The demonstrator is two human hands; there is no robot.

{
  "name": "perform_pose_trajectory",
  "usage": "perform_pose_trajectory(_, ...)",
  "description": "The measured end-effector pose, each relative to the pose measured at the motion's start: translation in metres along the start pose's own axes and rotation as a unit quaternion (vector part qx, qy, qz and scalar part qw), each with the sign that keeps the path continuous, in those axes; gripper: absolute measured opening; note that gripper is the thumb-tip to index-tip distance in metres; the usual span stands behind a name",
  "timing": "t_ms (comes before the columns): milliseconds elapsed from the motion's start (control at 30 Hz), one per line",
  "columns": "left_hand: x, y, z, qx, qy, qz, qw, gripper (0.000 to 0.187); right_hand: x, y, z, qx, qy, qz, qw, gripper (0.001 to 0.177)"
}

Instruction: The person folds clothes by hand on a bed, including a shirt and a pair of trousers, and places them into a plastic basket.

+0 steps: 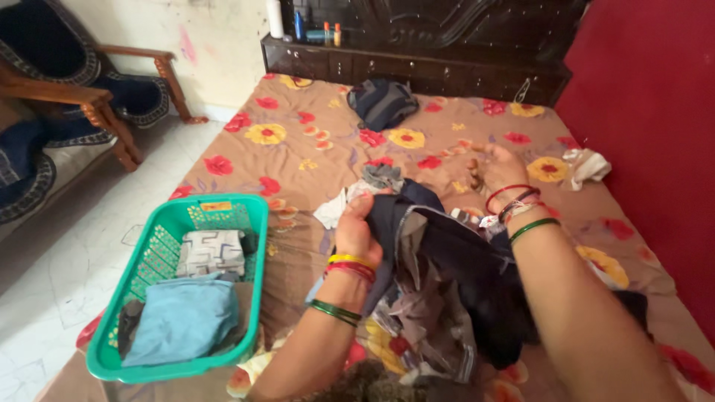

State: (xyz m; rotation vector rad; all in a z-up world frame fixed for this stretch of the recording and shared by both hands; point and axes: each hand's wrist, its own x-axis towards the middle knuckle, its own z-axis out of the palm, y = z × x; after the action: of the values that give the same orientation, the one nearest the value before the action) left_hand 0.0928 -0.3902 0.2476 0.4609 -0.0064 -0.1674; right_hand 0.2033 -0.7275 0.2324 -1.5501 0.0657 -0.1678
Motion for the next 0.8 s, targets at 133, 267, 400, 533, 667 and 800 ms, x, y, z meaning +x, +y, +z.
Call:
perform_pose_trajectory(133,0.009,0.027,-0.012,-0.049,-0.029,0.031,0.998,0.026,-0.050,-0.033,0.075,-0.366,-0.083,-0.156,0.914,0.047)
perform_pose_trajectory(267,0.011,0.076,-0.008,-0.065,-0.040,0.035,0.996,0.033,-0.093,0.006,0.099,-0.583,-0.135,-0.055,0.799,0.070)
perform_pose_trajectory(400,0.015,0.105,-0.014,-0.070,-0.049,0.041,0.995,0.032,-0.116,0.099,0.081,-0.618,-0.076,0.056,0.781,0.061)
perform_pose_trajectory(533,0.032,0.110,-0.032,-0.055,-0.018,0.059,0.997,0.033,-0.131,0.165,0.038,-0.632,-0.012,0.131,0.764,0.045)
perform_pose_trajectory(667,0.042,0.106,-0.052,-0.071,0.025,0.050,0.996,0.035,-0.139,0.170,0.002,-0.670,0.018,0.157,0.725,0.035)
perform_pose_trajectory(800,0.036,0.091,-0.044,-0.123,0.048,0.005,0.991,0.032,-0.138,0.158,-0.017,-0.687,-0.025,0.096,0.720,0.034)
